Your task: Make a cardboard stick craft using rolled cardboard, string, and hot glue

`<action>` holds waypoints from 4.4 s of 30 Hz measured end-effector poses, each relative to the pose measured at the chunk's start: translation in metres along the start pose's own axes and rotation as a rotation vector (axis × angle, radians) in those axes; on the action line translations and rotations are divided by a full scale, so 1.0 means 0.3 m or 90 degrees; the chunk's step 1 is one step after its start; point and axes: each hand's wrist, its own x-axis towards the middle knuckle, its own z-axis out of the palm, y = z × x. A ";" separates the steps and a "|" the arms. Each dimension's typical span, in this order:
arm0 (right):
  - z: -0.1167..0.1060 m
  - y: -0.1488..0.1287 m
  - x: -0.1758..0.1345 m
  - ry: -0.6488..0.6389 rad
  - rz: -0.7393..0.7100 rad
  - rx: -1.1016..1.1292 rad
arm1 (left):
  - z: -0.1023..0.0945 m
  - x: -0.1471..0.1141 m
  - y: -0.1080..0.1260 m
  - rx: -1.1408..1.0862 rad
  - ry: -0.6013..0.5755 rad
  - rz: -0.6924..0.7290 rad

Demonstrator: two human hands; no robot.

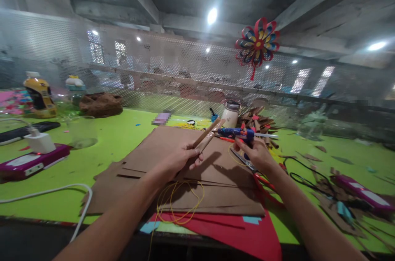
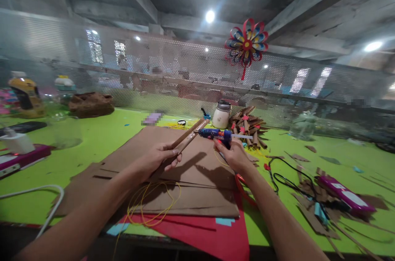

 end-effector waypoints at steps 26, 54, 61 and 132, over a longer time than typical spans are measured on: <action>0.041 -0.049 -0.027 -0.132 -0.013 0.138 | 0.003 -0.006 0.011 -0.084 -0.005 0.024; 0.057 -0.041 -0.042 -0.122 0.025 0.092 | -0.006 0.007 0.003 -0.117 -0.002 0.017; 0.062 -0.032 -0.048 -0.114 0.007 0.077 | -0.001 0.001 0.012 -0.101 0.012 0.013; 0.055 -0.019 -0.026 -0.041 -0.034 0.064 | -0.002 0.012 0.000 -0.066 -0.023 0.050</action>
